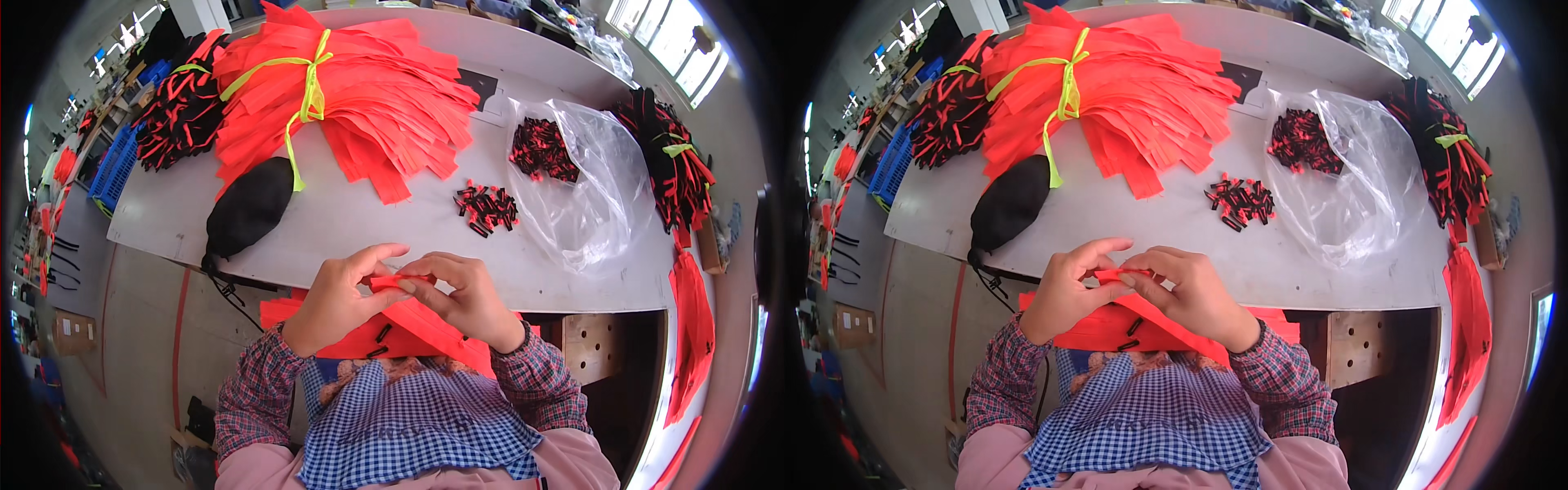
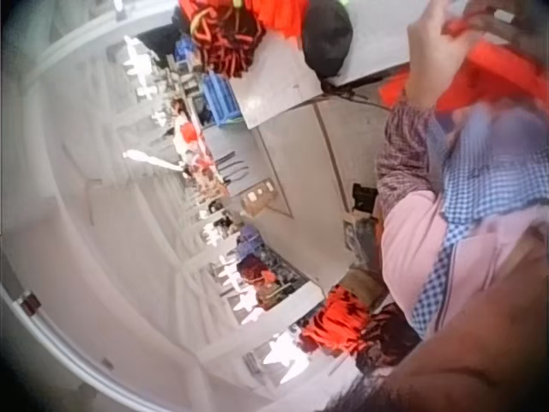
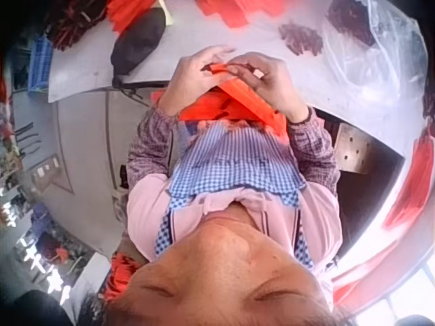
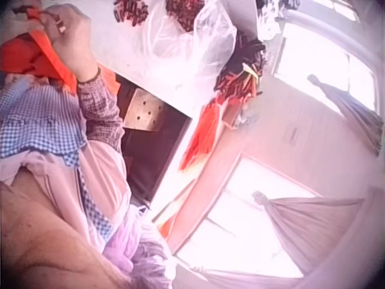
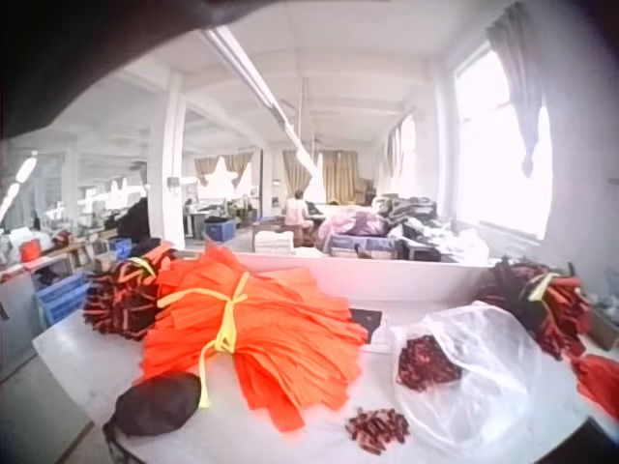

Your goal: The person attaches zipper pulls onto fabric straps by hand, taking straps from a bundle, sliding a zipper pull onto each strap, and placing the assembled straps into a stack.

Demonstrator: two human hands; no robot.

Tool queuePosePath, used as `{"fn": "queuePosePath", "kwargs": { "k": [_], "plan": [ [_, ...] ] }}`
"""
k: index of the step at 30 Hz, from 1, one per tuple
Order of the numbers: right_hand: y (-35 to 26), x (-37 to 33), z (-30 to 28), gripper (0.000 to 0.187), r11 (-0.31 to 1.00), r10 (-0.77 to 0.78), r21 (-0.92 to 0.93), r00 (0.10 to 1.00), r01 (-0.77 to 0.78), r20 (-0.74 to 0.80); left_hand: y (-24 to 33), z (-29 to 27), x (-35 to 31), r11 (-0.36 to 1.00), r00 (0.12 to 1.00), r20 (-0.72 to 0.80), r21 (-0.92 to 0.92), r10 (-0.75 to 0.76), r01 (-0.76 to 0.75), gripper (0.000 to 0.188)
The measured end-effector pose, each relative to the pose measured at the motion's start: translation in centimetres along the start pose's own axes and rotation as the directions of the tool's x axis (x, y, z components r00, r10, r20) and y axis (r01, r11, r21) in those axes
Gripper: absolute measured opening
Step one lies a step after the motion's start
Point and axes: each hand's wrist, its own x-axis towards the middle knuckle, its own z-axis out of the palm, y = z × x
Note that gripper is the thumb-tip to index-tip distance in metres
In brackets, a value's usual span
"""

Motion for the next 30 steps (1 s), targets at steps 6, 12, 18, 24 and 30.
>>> {"fn": "queuePosePath", "kwargs": {
  "k": [6, 12, 18, 24, 30],
  "plan": [
    [1.4, -0.1, 0.6, 0.014, 0.995, 0.019, 0.098, 0.999, -0.016, -0.031, -3.4, 1.7, 0.1, 0.942, 0.978, -0.161, -0.288, 0.128, -0.171, 0.03],
    [3.1, -0.9, 2.7, 0.013, 0.953, 0.152, 0.274, 0.986, -0.129, -0.063, -4.9, 3.6, -0.9, 0.971, 0.937, -0.318, -0.137, 0.143, -0.194, 0.018],
    [4.5, -2.0, 6.2, 0.015, 0.737, 0.431, 0.626, 0.89, -0.255, -0.145, -4.8, 4.5, -0.4, 0.651, 0.646, -0.25, 0.564, 0.721, -0.508, 0.013],
    [4.9, -1.3, 5.1, 0.017, 0.48, 0.559, 0.823, 0.829, -0.303, -0.021, -5.8, 5.5, -1.2, 0.971, 0.911, -0.336, 0.065, 0.239, -0.231, 0.023],
    [15.9, -1.1, 1.4, 0.017, 0.955, 0.276, -0.005, 0.89, -0.298, -0.363, -6.9, 1.4, -2.8, 0.856, 0.856, -0.503, -0.489, -0.118, -0.169, 0.015]
  ]
}}
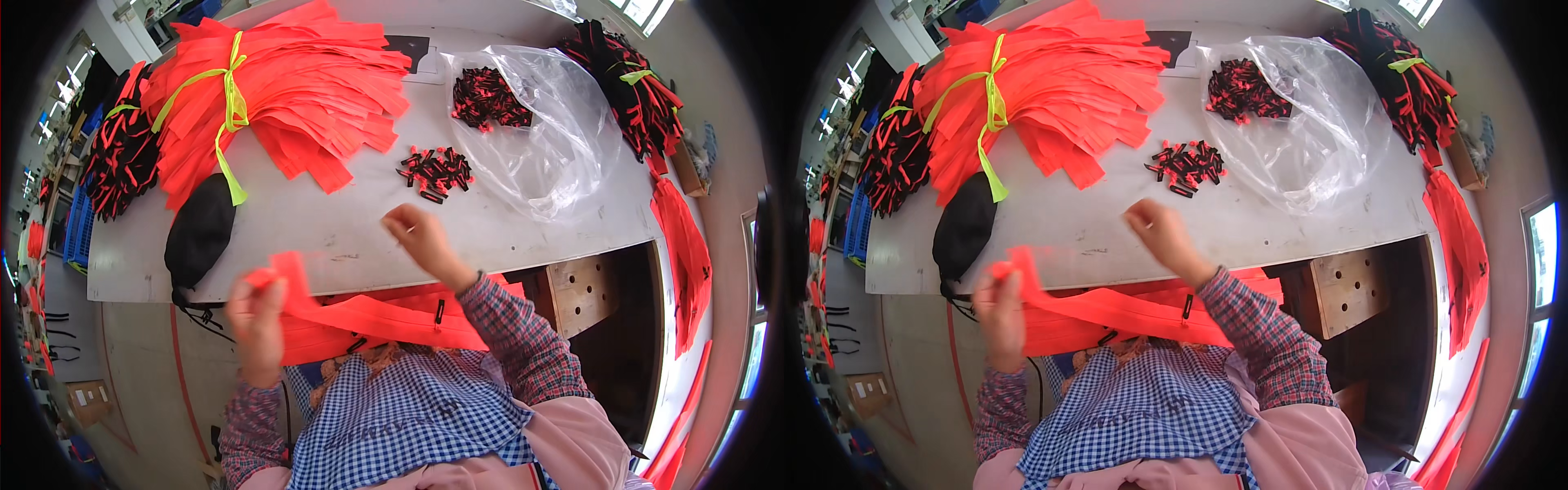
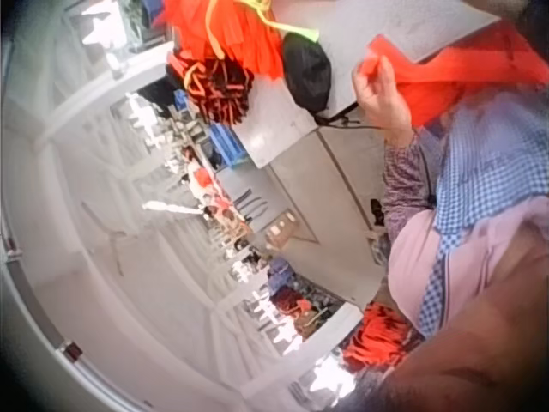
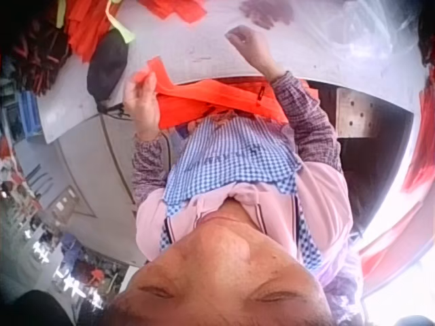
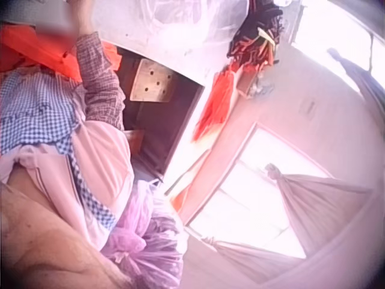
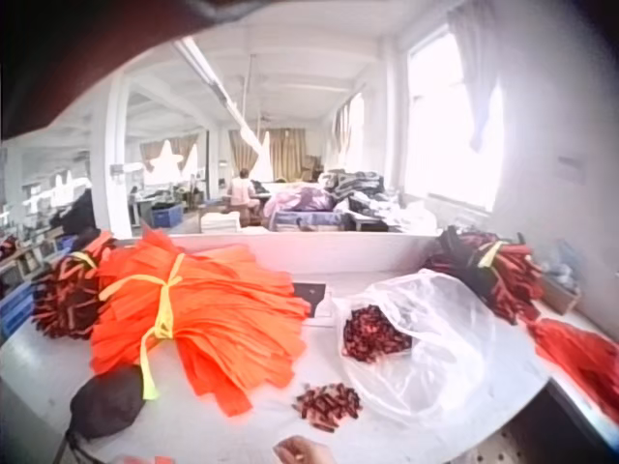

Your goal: The person attaches zipper pulls onto fabric straps by hand, taking straps from a bundle, sliding a zipper pull onto each strap, and placing the assembled straps into a stack.

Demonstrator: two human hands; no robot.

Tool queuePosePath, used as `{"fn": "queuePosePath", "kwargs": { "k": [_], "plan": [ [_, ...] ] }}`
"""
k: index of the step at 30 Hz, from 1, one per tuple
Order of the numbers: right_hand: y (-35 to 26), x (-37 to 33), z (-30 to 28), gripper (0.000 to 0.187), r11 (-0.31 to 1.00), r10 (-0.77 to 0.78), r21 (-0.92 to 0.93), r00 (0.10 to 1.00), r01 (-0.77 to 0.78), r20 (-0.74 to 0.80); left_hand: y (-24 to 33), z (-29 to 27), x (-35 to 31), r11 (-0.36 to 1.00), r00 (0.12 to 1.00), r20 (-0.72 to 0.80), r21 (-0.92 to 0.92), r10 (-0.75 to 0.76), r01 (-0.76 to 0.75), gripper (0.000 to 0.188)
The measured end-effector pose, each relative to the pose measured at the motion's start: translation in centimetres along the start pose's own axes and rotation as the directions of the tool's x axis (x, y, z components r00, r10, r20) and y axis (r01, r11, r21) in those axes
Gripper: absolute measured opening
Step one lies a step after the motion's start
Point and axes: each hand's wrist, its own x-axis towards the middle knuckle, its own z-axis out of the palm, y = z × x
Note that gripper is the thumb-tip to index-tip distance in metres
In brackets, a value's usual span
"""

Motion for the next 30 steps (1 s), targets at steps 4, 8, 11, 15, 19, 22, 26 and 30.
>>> {"fn": "queuePosePath", "kwargs": {
  "k": [4, 8, 11, 15, 19, 22, 26, 30],
  "plan": [
    [5.4, 3.7, -3.8, 0.017, 0.951, -0.067, -0.31, 0.979, 0.005, -0.191, 2.7, -5.4, 1.3, 0.981, 0.988, -0.135, -0.165, 0.077, -0.099, 0.015],
    [5.9, 4.9, -3.8, 0.021, 0.822, -0.02, -0.562, 0.982, -0.09, -0.187, 4.9, -7.3, 1.7, 0.965, 0.916, -0.305, 0.051, 0.26, -0.256, 0.011],
    [5.8, 5.6, -3.2, 0.022, 0.765, 0.016, -0.63, 0.981, -0.135, -0.191, 4.5, -4.9, 1.1, 0.929, 0.953, -0.175, 0.321, 0.247, -0.181, 0.008],
    [6.3, 5.9, -3.1, 0.022, 0.764, 0.008, -0.63, 0.978, -0.141, -0.21, 1.4, -1.8, -0.2, 0.85, 0.996, 0.018, 0.52, 0.092, -0.088, 0.01],
    [6.3, 5.2, -3.1, 0.017, 0.725, -0.141, -0.689, 0.977, -0.008, -0.159, 1.9, 1.4, -0.4, 0.746, 0.964, 0.199, 0.613, 0.173, -0.261, 0.011],
    [6.4, 4.4, -3.0, 0.015, 0.738, -0.227, -0.669, 0.966, 0.09, -0.121, 1.7, 1.9, -0.3, 0.726, 0.948, 0.263, 0.615, 0.178, -0.307, 0.011],
    [6.2, 4.3, -3.7, 0.014, 0.754, -0.179, -0.648, 0.982, 0.103, -0.053, 1.6, 2.3, -0.2, 0.721, 0.943, 0.282, 0.615, 0.178, -0.32, 0.012],
    [6.2, 4.2, -4.8, 0.014, 0.773, -0.063, -0.633, 0.998, 0.037, -0.018, 1.7, 3.0, -0.3, 0.738, 0.95, 0.288, 0.615, 0.12, -0.28, 0.012]
  ]
}}
